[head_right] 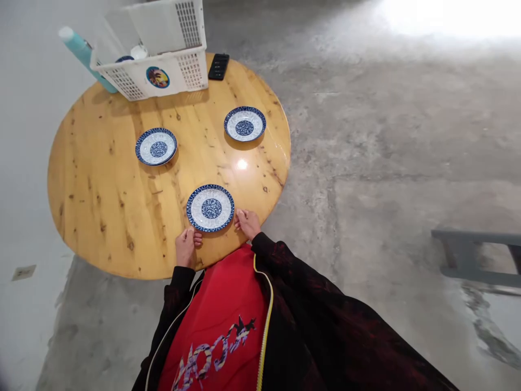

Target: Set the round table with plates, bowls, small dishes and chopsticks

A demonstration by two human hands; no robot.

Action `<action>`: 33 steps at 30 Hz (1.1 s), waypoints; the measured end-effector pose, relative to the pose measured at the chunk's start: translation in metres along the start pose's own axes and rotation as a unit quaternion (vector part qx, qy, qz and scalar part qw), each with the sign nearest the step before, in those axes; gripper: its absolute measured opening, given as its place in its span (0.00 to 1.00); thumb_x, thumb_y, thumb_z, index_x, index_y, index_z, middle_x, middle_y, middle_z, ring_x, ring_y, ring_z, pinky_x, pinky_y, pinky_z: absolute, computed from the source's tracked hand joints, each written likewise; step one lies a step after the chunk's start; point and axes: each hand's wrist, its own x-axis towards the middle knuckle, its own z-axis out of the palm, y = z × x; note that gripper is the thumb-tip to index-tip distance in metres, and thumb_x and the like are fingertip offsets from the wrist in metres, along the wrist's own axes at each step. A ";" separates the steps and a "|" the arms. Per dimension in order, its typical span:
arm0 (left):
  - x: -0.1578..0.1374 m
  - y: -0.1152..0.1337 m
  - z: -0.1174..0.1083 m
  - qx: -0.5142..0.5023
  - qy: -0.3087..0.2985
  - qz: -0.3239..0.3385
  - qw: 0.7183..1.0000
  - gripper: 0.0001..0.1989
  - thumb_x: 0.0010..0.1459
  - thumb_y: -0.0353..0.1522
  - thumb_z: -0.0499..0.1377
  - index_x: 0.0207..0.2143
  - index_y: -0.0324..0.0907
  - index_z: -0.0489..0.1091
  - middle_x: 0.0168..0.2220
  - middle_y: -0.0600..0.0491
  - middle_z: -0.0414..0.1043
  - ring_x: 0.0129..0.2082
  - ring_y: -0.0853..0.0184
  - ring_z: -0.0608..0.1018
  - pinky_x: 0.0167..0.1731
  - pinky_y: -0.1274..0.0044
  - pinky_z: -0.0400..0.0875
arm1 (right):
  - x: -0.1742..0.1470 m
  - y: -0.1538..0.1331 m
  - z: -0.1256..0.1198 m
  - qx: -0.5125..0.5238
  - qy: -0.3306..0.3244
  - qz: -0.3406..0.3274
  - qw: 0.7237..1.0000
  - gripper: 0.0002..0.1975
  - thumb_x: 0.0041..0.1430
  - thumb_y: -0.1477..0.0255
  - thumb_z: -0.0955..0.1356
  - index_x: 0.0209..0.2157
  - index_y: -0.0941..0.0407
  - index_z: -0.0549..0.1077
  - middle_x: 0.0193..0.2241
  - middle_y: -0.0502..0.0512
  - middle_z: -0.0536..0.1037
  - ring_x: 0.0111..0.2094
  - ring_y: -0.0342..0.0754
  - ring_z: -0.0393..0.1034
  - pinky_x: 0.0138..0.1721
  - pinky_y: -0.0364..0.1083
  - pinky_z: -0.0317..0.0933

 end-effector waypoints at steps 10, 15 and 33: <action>-0.024 -0.027 -0.055 -0.052 0.118 -0.045 0.991 0.14 0.53 0.42 0.59 0.30 0.39 0.71 0.23 0.53 0.75 0.19 0.72 0.74 0.19 0.82 0.68 | 0.001 0.013 -0.059 0.086 0.102 0.021 0.991 0.11 0.64 0.70 0.68 0.27 0.58 0.73 0.18 0.50 0.76 0.16 0.40 0.69 0.16 0.36 0.64; -0.045 -0.035 -0.066 -0.066 0.174 -0.060 0.981 0.15 0.54 0.43 0.59 0.31 0.39 0.70 0.23 0.54 0.75 0.19 0.73 0.75 0.20 0.82 0.68 | 0.002 0.008 -0.069 0.095 0.122 0.020 0.988 0.09 0.63 0.75 0.67 0.27 0.58 0.74 0.18 0.49 0.76 0.15 0.40 0.69 0.16 0.37 0.64; -0.048 -0.014 0.006 -0.011 0.035 -0.068 0.997 0.12 0.62 0.39 0.59 0.28 0.41 0.68 0.25 0.54 0.75 0.21 0.74 0.74 0.22 0.83 0.68 | 0.010 0.002 -0.028 0.004 -0.073 0.009 0.997 0.16 0.58 0.61 0.74 0.28 0.58 0.72 0.22 0.52 0.77 0.18 0.41 0.69 0.18 0.38 0.64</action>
